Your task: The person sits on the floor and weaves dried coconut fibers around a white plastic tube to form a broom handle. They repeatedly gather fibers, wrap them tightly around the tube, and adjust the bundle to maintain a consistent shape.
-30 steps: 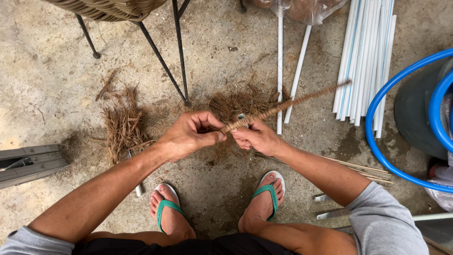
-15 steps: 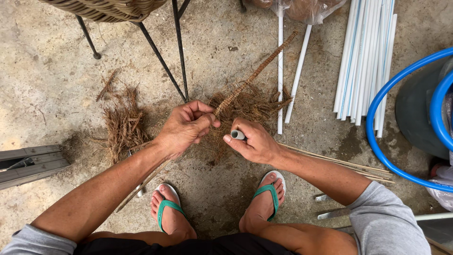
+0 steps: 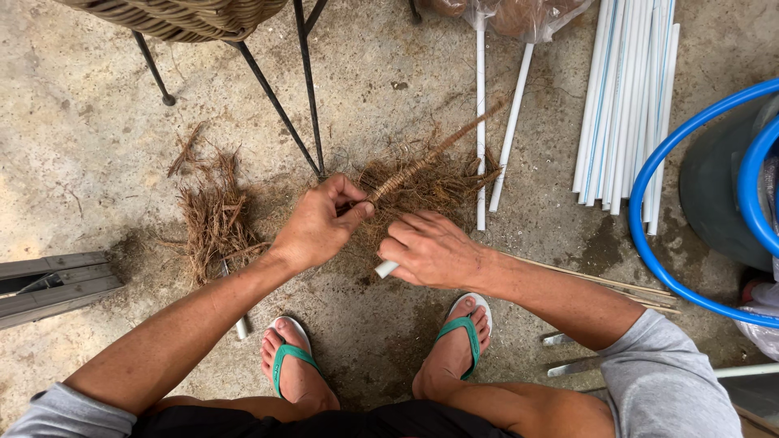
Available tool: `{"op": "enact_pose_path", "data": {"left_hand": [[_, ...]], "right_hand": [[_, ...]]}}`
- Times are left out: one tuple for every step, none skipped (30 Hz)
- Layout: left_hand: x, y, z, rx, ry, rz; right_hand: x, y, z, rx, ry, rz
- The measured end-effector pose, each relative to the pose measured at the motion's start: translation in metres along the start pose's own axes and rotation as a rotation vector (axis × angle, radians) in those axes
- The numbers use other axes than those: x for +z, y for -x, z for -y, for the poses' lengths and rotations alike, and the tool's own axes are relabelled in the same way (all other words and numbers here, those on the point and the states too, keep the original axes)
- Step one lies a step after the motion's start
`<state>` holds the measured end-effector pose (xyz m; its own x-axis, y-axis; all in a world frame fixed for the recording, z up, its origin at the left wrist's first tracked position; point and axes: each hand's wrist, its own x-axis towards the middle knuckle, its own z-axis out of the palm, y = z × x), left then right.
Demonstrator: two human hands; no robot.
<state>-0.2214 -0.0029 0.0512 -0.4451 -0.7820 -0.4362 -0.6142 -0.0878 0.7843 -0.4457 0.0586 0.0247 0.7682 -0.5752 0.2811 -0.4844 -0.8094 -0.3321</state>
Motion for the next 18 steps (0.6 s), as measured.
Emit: {"op": "enact_pose_path", "data": {"left_hand": [[0.001, 0.001, 0.000, -0.087, -0.096, 0.014], [0.002, 0.002, -0.001, -0.020, -0.092, 0.006], [0.005, 0.004, 0.000, 0.047, -0.087, 0.000], [0.007, 0.005, 0.001, 0.114, -0.083, -0.008], [0.010, 0.007, 0.003, 0.171, -0.163, 0.002], [0.013, 0.009, 0.004, 0.230, -0.244, 0.011], [0.015, 0.010, 0.006, 0.287, -0.325, 0.019], [0.016, 0.010, 0.008, 0.365, -0.354, 0.048], [0.016, 0.011, 0.010, 0.443, -0.383, 0.076], [0.017, 0.011, 0.011, 0.523, -0.413, 0.107], [0.015, 0.011, 0.011, 0.595, -0.386, 0.146], [0.012, 0.011, 0.011, 0.667, -0.359, 0.184], [0.010, 0.012, 0.010, 0.738, -0.332, 0.224], [0.008, 0.013, 0.008, 0.726, -0.322, 0.278], [0.007, 0.014, 0.005, 0.714, -0.313, 0.330], [0.007, 0.015, 0.002, 0.701, -0.304, 0.382], [0.007, 0.017, -0.001, 0.633, -0.248, 0.411], [0.007, 0.018, -0.004, 0.565, -0.192, 0.439]], "right_hand": [[-0.003, -0.001, 0.002, -0.013, 0.018, -0.003], [-0.006, -0.002, 0.004, -0.025, 0.037, -0.006], [-0.008, -0.002, 0.006, -0.037, 0.054, -0.009], [-0.010, -0.002, 0.007, -0.056, 0.061, -0.011], [-0.011, -0.002, 0.006, -0.074, 0.069, -0.014], [-0.012, -0.001, 0.004, -0.093, 0.077, -0.018], [-0.010, -0.004, 0.000, -0.094, 0.044, -0.015], [-0.006, -0.008, -0.005, -0.095, 0.009, -0.010], [-0.005, -0.010, -0.009, -0.098, -0.028, -0.005], [-0.005, -0.008, -0.015, -0.076, -0.113, -0.019], [-0.006, -0.007, -0.021, -0.055, -0.197, -0.033], [-0.007, -0.005, -0.027, -0.035, -0.281, -0.049], [-0.007, -0.003, -0.032, 0.062, -0.390, 0.036], [-0.007, 0.000, -0.037, 0.159, -0.497, 0.121], [-0.007, 0.003, -0.041, 0.255, -0.603, 0.207], [-0.006, 0.007, -0.044, 0.345, -0.647, 0.260], [-0.004, 0.011, -0.046, 0.436, -0.693, 0.313], [-0.002, 0.016, -0.048, 0.529, -0.737, 0.366]]}}
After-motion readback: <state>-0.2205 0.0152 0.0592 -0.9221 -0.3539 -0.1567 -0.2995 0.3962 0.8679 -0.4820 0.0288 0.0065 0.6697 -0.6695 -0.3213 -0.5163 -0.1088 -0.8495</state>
